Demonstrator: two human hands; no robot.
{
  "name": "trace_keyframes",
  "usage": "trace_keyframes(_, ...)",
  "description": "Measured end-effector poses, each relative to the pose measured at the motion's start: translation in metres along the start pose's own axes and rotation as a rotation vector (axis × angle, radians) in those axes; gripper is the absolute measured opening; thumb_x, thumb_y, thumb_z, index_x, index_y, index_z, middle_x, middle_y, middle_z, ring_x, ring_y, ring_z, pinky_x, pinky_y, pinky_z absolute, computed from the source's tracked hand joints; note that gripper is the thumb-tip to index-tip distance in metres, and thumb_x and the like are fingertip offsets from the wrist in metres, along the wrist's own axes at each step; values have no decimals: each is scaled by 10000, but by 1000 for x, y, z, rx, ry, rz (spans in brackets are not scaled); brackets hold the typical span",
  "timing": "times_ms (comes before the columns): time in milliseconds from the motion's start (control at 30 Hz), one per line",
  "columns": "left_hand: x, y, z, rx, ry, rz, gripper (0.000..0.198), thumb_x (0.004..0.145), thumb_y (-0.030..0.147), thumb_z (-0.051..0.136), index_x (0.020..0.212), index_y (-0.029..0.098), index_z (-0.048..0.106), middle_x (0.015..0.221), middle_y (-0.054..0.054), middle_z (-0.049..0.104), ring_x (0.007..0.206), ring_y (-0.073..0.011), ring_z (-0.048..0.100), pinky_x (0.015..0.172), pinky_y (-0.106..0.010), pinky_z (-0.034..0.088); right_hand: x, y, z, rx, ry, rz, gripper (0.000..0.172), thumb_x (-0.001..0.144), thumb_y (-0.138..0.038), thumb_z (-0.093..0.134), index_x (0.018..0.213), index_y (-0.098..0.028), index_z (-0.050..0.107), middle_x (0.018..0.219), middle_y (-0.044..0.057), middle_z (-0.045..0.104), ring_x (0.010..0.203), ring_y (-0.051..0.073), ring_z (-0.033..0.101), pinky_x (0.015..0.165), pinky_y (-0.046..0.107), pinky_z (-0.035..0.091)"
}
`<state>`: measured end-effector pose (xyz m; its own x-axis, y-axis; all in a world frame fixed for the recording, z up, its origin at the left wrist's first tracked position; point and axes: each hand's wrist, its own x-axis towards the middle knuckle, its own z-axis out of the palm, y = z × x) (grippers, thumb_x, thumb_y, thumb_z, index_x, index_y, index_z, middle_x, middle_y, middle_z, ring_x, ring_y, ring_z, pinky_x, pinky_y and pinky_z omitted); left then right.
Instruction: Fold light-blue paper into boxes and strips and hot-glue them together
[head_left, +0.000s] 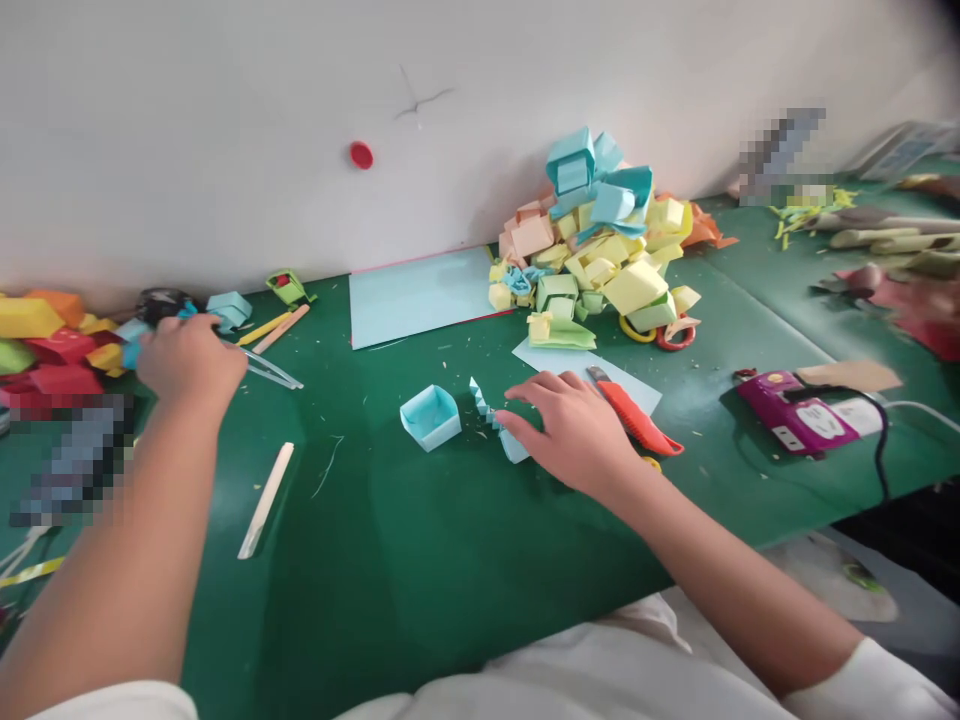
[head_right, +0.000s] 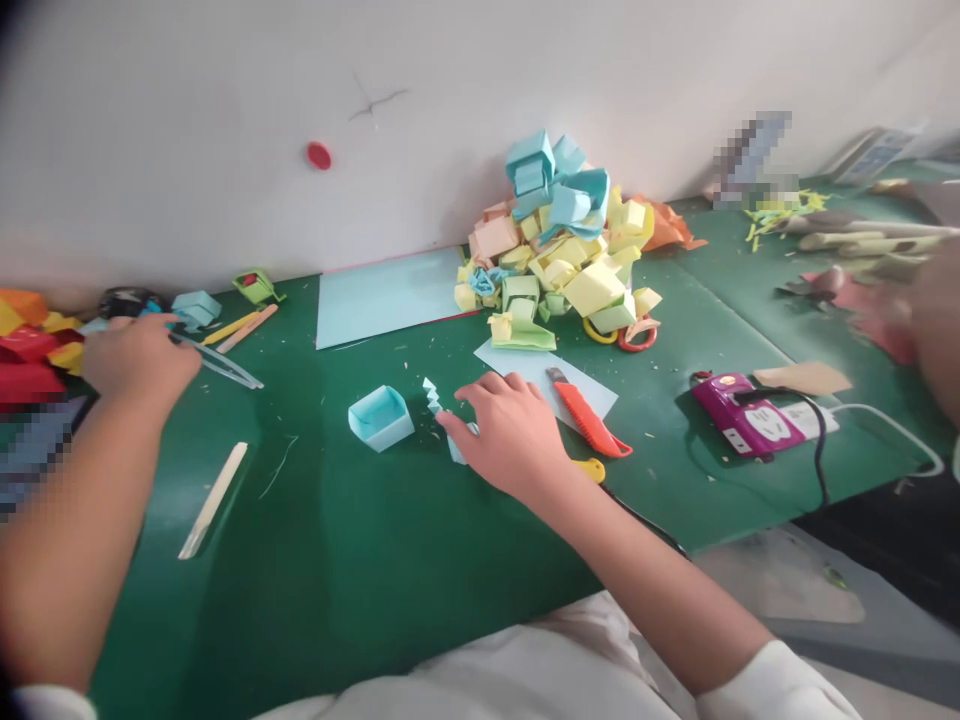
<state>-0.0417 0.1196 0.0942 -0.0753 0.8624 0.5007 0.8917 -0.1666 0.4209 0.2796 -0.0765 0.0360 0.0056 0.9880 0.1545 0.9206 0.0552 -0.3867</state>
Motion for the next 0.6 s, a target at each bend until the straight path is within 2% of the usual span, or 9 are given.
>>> trace_keyframes(67, -8, -14, 9, 109, -12, -9, 261, 863, 351, 672, 1040, 171, 606, 886, -41, 593, 1041, -277, 564, 970, -484, 515, 15, -9, 7, -95, -64, -15, 484, 1007, -578, 488, 1142, -183, 733, 1115, 154, 727, 1051, 357, 619, 869, 484, 464)
trace_keyframes(133, -21, -23, 16, 167, -57, 39, 248, 845, 299, 667, 1049, 167, 618, 982, -50, 600, 1070, -295, 577, 1020, -526, 495, 29, -16, 16, -174, -105, -16, 469, 1002, -557, 496, 1100, -165, 733, 1072, 164, 730, 1045, 357, 635, 872, 470, 456)
trace_keyframes(233, -50, -17, 21, 196, -146, 193, 198, 891, 238, 556, 1045, 179, 666, 1089, -61, 641, 1113, -315, 605, 1035, -534, 493, 43, -21, 27, -200, -136, -10, 319, 993, -392, 524, 991, -160, 741, 1019, 164, 739, 987, 337, 669, 845, 444, 449)
trace_keyframes(267, -61, -10, 21, 162, -130, 210, 200, 862, 201, 557, 1022, 195, 676, 1088, -62, 664, 1068, -303, 628, 1009, -508, 509, 44, -20, 29, -191, -139, -4, 285, 987, -339, 518, 959, -167, 743, 1002, 157, 744, 959, 325, 679, 825, 431, 448)
trace_keyframes(333, -86, 4, 20, 38, -255, 206, 218, 842, 191, 564, 1024, 228, 679, 1076, -57, 701, 907, -259, 668, 884, -434, 553, 44, -16, 30, -163, -135, 15, 264, 977, -282, 501, 937, -190, 745, 978, 132, 759, 902, 297, 693, 765, 396, 444)
trace_keyframes(400, -112, 16, 17, -110, -464, 158, 237, 858, 258, 577, 1075, 251, 670, 1098, -51, 719, 905, -258, 686, 810, -404, 561, 40, -10, 28, -129, -129, 46, 257, 970, -275, 498, 981, -223, 750, 986, 96, 777, 866, 270, 700, 690, 359, 431)
trace_keyframes(500, -145, 26, 15, -305, -682, 191, 434, 897, 355, 592, 1319, 261, 553, 1328, -93, 641, 1181, -302, 640, 926, -436, 549, 33, -2, 23, -82, -115, 84, 278, 966, -299, 503, 1116, -270, 735, 1023, 41, 795, 851, 247, 708, 618, 324, 411)
trace_keyframes(600, -166, 31, 20, -357, -731, 231, 746, 866, 380, 678, 1512, 282, 317, 1534, -144, 465, 1380, -357, 506, 1043, -514, 489, 27, 1, 19, 27, -81, 124, 282, 960, -333, 514, 1141, -274, 723, 958, 21, 794, 812, 240, 701, 608, 309, 414)
